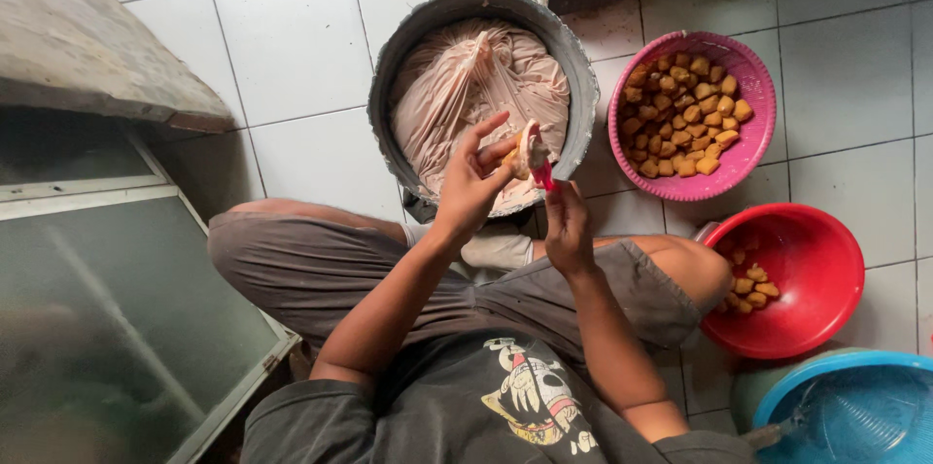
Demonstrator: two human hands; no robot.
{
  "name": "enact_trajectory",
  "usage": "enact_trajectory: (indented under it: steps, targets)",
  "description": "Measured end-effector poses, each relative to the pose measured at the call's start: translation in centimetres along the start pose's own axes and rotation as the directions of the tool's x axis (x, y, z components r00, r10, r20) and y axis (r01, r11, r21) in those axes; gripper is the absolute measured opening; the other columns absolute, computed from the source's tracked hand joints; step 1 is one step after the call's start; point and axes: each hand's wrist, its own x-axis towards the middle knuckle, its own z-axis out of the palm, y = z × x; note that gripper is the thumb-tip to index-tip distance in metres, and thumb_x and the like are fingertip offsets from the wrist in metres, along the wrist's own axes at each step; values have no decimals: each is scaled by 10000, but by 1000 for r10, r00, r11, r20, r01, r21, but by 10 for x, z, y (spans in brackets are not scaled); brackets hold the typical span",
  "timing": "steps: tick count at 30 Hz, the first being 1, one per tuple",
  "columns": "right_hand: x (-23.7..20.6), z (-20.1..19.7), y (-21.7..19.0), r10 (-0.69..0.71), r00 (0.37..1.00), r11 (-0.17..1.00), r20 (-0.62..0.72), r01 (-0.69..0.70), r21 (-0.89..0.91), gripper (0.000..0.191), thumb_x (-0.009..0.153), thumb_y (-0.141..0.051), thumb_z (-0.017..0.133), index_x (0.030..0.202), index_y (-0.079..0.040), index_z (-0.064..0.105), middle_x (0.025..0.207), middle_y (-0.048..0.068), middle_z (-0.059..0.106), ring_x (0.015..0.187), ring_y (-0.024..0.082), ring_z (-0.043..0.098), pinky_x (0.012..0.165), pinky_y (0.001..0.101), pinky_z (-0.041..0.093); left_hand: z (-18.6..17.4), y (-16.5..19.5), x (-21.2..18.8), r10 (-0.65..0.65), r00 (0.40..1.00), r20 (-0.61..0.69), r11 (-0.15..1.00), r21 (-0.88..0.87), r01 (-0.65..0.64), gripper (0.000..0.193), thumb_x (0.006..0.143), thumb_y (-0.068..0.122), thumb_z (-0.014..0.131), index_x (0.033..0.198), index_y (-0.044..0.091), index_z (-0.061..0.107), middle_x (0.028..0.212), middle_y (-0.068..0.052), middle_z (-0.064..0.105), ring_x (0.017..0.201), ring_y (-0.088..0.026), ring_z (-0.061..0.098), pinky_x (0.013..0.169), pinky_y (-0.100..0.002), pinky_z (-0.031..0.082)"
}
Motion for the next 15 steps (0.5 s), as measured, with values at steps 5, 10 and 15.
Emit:
enact_trajectory:
  steps: [5,10,15]
  targets:
    - [9,-20,-8,-145,987,962,-76,122,-243,189,1108,-161,554,1181,-11,641,895,87,538,742,189,531,664,336,439,-10,4,-1,-47,983,177,985,-155,75,755,897,-75,634,1591,9,348,1418,-164,619,1234,-179,632,1072,-303,509]
    - [8,-29,-17,-201,971,904,-129,133,-407,220,1077,-185,606,1181,-1,667,897,106,540,712,216,522,617,362,434,-13,-4,3,7,998,61,991,134,-15,691,919,43,739,1540,21,438,1296,-143,650,1162,-169,639,1039,-335,519]
    - [6,-33,-18,-312,943,881,-120,240,-407,245,1099,-214,589,1188,3,658,916,104,538,744,205,534,616,333,442,-13,2,8,76,996,50,869,486,-90,361,933,152,790,1258,25,698,1161,-84,754,1130,-156,683,1089,-404,505]
